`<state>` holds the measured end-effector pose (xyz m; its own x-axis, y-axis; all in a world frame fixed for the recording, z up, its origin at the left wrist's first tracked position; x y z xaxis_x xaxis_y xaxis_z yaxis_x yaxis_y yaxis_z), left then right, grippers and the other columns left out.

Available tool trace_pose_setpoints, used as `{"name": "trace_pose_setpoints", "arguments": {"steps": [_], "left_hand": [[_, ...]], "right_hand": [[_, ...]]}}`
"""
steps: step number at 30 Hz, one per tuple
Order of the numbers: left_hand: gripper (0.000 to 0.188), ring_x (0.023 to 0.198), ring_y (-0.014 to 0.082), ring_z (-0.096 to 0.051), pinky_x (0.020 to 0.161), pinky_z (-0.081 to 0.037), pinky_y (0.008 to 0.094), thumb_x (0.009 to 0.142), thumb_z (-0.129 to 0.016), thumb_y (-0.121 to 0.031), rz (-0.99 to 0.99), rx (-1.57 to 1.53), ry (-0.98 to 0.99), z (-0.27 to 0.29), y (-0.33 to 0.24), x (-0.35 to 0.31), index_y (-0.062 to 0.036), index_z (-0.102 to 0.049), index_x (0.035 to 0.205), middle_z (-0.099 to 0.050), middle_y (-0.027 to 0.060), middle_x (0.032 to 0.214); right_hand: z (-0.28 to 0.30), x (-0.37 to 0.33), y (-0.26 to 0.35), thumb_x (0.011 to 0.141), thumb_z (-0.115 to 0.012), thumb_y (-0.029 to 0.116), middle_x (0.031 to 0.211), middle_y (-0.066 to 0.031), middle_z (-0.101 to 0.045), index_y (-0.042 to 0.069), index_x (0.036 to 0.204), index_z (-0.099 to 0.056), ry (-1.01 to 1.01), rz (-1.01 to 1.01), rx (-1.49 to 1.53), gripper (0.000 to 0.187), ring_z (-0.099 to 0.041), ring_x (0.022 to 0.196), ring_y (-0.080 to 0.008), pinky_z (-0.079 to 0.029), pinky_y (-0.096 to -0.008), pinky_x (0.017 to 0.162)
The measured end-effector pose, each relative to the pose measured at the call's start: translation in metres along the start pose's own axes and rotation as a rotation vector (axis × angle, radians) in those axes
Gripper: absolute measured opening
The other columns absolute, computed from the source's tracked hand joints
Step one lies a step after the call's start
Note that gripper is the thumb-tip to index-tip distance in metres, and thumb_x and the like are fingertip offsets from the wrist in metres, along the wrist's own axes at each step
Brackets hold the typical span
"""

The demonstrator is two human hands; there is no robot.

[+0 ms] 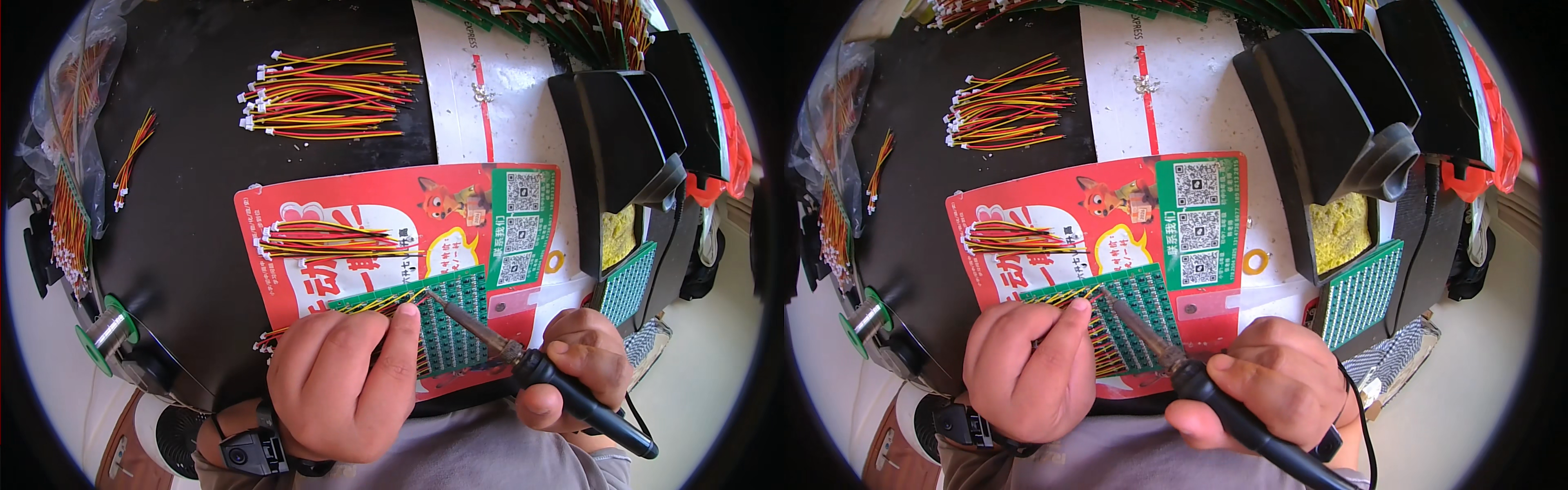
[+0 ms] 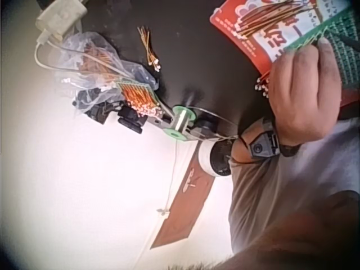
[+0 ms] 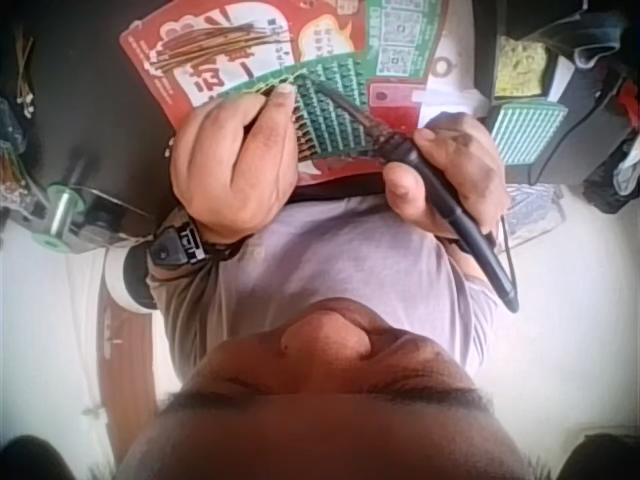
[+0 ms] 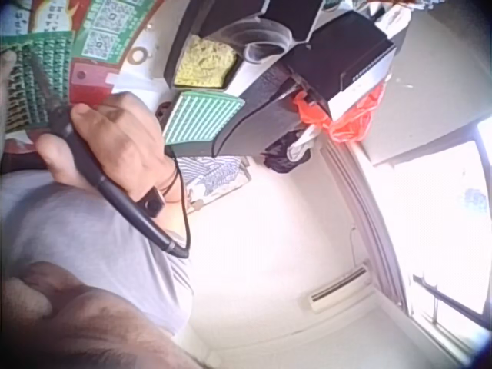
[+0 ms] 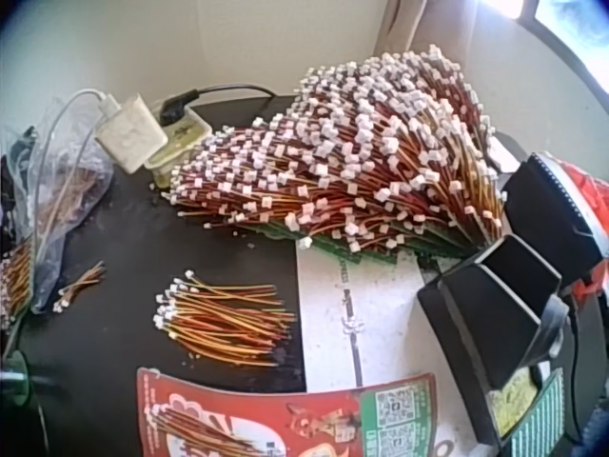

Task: The person is soldering individual wires onto a series of small green printed circuit boards.

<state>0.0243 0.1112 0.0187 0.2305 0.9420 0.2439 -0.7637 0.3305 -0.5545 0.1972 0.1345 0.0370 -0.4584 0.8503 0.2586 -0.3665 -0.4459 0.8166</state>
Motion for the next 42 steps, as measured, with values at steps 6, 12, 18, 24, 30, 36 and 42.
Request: {"name": "trace_pose_setpoints", "arguments": {"steps": [6, 12, 18, 24, 30, 36, 42], "left_hand": [[0.031, 0.063, 0.0255, -0.059, 0.056, -0.048, 0.0350, 0.068, -0.072, 0.011, 0.008, -0.003, 0.000, -0.001, 0.001, 0.001, 0.0054, -0.073, 0.099, -0.060, 0.0103, 0.078], [0.026, 0.063, 0.0236, -0.059, 0.054, -0.047, 0.0340, 0.070, -0.072, 0.008, 0.000, -0.006, 0.000, 0.000, 0.003, 0.003, 0.0055, -0.072, 0.096, -0.060, 0.0100, 0.078], [0.022, 0.062, 0.0220, -0.058, 0.052, -0.047, 0.0325, 0.071, -0.071, 0.004, -0.023, -0.035, 0.005, -0.001, 0.005, 0.005, 0.0049, -0.072, 0.092, -0.060, 0.0090, 0.077], [0.029, 0.064, 0.0271, -0.058, 0.057, -0.048, 0.0359, 0.063, -0.072, 0.010, 0.018, -0.174, 0.147, 0.004, 0.014, 0.013, 0.0014, -0.072, 0.091, -0.060, 0.0098, 0.079], [0.028, 0.068, 0.0280, -0.058, 0.059, -0.047, 0.0365, 0.063, -0.071, 0.011, -0.029, -0.055, 0.025, 0.010, 0.004, 0.016, 0.0021, -0.071, 0.090, -0.061, 0.0105, 0.081], [0.028, 0.066, 0.0275, -0.058, 0.058, -0.047, 0.0367, 0.064, -0.071, 0.011, -0.019, -0.066, 0.001, 0.004, 0.000, 0.004, 0.0030, -0.072, 0.090, -0.061, 0.0109, 0.080], [0.030, 0.065, 0.0272, -0.058, 0.058, -0.047, 0.0364, 0.063, -0.071, 0.011, 0.016, -0.117, 0.013, 0.000, 0.006, 0.002, 0.0035, -0.072, 0.092, -0.061, 0.0103, 0.079]], "right_hand": [[-0.001, 0.001, 0.000, 0.073, -0.091, 0.023, 0.067, -0.0082, -0.061, -0.002, 0.101, -0.057, 0.025, -0.020, -0.003, 0.051, -0.061, 0.052, -0.0224, -0.049, -0.0314, 0.046], [0.006, -0.006, 0.001, 0.074, -0.091, 0.024, 0.067, -0.0080, -0.061, -0.003, 0.100, -0.057, -0.113, -0.004, 0.065, 0.050, -0.058, 0.051, -0.0221, -0.046, -0.0316, 0.045], [0.005, -0.008, 0.000, 0.094, -0.065, 0.048, 0.064, -0.0026, -0.047, 0.007, 0.103, -0.047, -0.102, -0.078, -0.072, 0.046, -0.048, 0.053, -0.0140, -0.040, -0.0273, 0.046], [0.005, -0.007, 0.002, 0.094, -0.066, 0.047, 0.063, -0.0032, -0.047, 0.007, 0.102, -0.047, -0.086, -0.075, -0.067, 0.045, -0.049, 0.053, -0.0143, -0.041, -0.0277, 0.046], [0.005, -0.009, 0.002, 0.094, -0.067, 0.046, 0.064, -0.0034, -0.049, 0.007, 0.101, -0.047, -0.102, -0.065, -0.078, 0.044, -0.049, 0.053, -0.0144, -0.041, -0.0282, 0.047], [0.006, -0.006, 0.002, 0.077, -0.087, 0.018, 0.062, -0.0081, -0.058, -0.004, 0.097, -0.057, -0.129, 0.047, 0.052, 0.042, -0.055, 0.047, -0.0207, -0.043, -0.0302, 0.041], [0.003, -0.006, 0.001, 0.075, -0.088, 0.016, 0.064, -0.0092, -0.060, -0.003, 0.097, -0.058, -0.100, 0.019, 0.031, 0.042, -0.057, 0.048, -0.0216, -0.045, -0.0308, 0.042]]}}
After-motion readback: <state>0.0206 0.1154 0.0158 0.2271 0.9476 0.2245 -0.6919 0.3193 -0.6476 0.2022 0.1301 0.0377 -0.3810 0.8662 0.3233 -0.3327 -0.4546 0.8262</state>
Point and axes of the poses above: each hand's wrist, its own x-axis towards the middle knuckle, its own z-axis out of the back of the hand, y = z × x, the point moved 8 cm from there along x, towards the middle knuckle
